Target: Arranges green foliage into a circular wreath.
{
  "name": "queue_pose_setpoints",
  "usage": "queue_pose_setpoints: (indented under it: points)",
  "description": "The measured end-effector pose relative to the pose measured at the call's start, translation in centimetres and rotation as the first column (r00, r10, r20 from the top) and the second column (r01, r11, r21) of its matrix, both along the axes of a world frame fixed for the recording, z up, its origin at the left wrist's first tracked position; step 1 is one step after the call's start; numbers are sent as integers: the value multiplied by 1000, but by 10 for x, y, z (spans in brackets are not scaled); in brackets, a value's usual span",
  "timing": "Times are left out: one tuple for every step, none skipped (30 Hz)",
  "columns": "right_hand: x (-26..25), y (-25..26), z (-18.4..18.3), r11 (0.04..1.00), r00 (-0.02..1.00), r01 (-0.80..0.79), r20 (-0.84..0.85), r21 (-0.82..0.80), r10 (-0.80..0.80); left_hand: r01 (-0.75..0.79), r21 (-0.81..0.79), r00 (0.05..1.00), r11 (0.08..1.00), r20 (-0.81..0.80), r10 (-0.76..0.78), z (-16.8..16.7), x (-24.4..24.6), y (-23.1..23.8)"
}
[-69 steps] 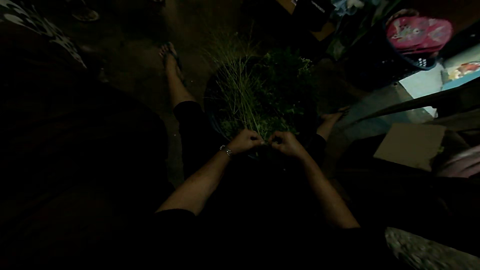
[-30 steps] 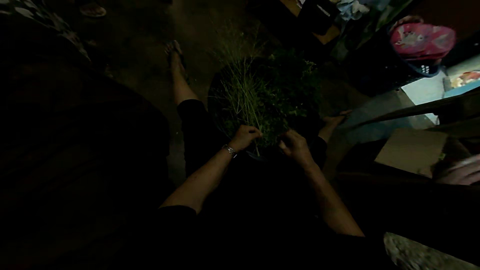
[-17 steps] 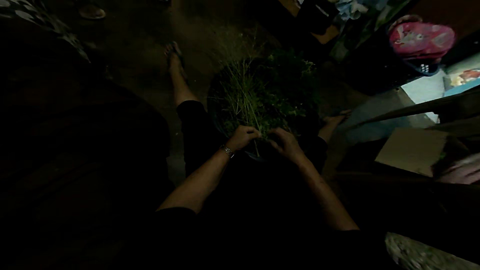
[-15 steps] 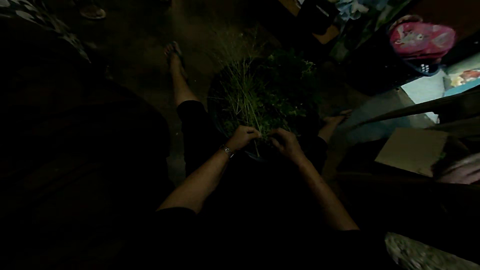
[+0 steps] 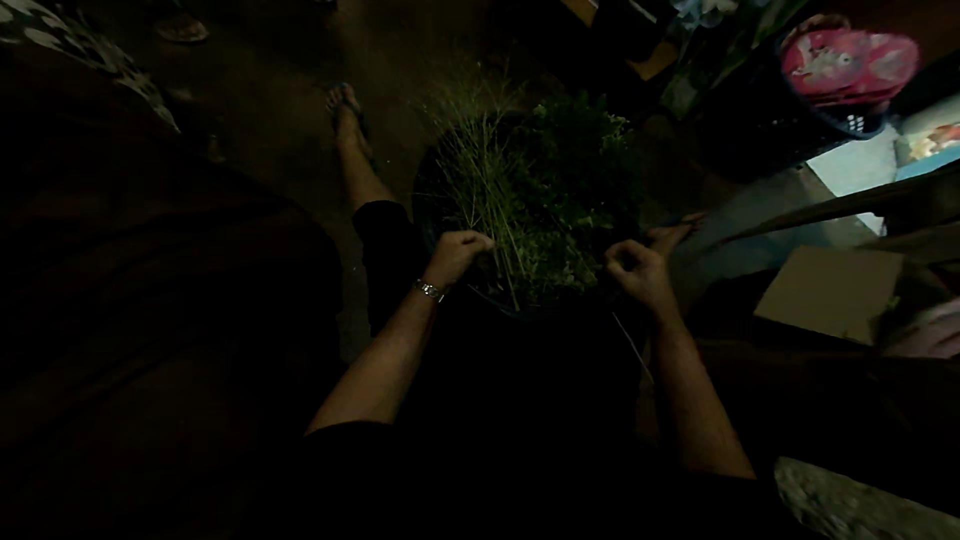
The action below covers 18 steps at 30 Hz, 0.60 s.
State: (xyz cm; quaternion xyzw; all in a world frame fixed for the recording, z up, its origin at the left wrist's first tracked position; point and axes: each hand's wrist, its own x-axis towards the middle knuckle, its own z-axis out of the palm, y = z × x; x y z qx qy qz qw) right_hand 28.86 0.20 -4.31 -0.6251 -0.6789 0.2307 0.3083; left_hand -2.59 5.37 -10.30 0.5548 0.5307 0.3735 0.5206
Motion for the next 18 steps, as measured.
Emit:
queue_pose_setpoints:
  points:
    - [4,3,1,999,999,47,-12,16,-47,-61,0,998,998,-12,61,1,-3,4]
    - [4,6,1,995,995,93,-32,30,-92,-117,-5,993,993,-31,116,5,-3,6]
    - [1,9,0,991,990,131,-61,34,-129,-165,-14,985,986,-53,164,10,-1,9]
    - [-4,13,-4,989,986,144,-90,16,-142,-203,-11,976,979,-77,202,15,3,11]
    - [-10,17,-8,992,986,127,-105,-18,-128,-229,5,968,973,-101,228,19,9,14]
    - [-13,23,-13,993,991,78,-102,-85,-87,-223,20,966,975,-133,223,22,14,18]
    - [-14,29,-20,988,997,18,-78,-150,-30,-186,30,967,982,-171,189,21,17,22]
    - [-14,36,-30,983,1000,-3,-28,-185,-3,-119,31,967,992,-223,123,19,19,25]
    - [-12,41,-42,982,999,18,41,-186,-11,-46,27,960,999,-276,52,15,20,29]
    - [-11,45,-54,980,992,66,119,-188,-44,3,21,946,1000,-324,4,13,23,31]
    - [-10,49,-64,968,976,128,200,-215,-85,30,41,931,999,-365,-13,10,26,32]
    - [-9,51,-72,942,956,187,271,-278,-110,41,80,917,996,-400,-6,6,29,32]
    - [-10,53,-78,908,938,233,327,-348,-115,44,118,903,992,-429,11,2,32,31]
    - [-12,54,-83,878,925,263,364,-399,-112,47,141,892,989,-452,22,1,35,29]
    - [-13,54,-87,856,918,277,382,-437,-102,53,150,883,987,-469,23,3,38,25]
    - [-14,54,-89,841,919,279,384,-464,-92,65,147,881,987,-472,13,6,42,22]
    - [-15,52,-89,832,921,278,380,-481,-88,87,140,879,986,-476,-10,9,47,18]
    - [-16,50,-87,836,924,282,368,-470,-104,116,143,883,983,-468,-36,9,51,15]
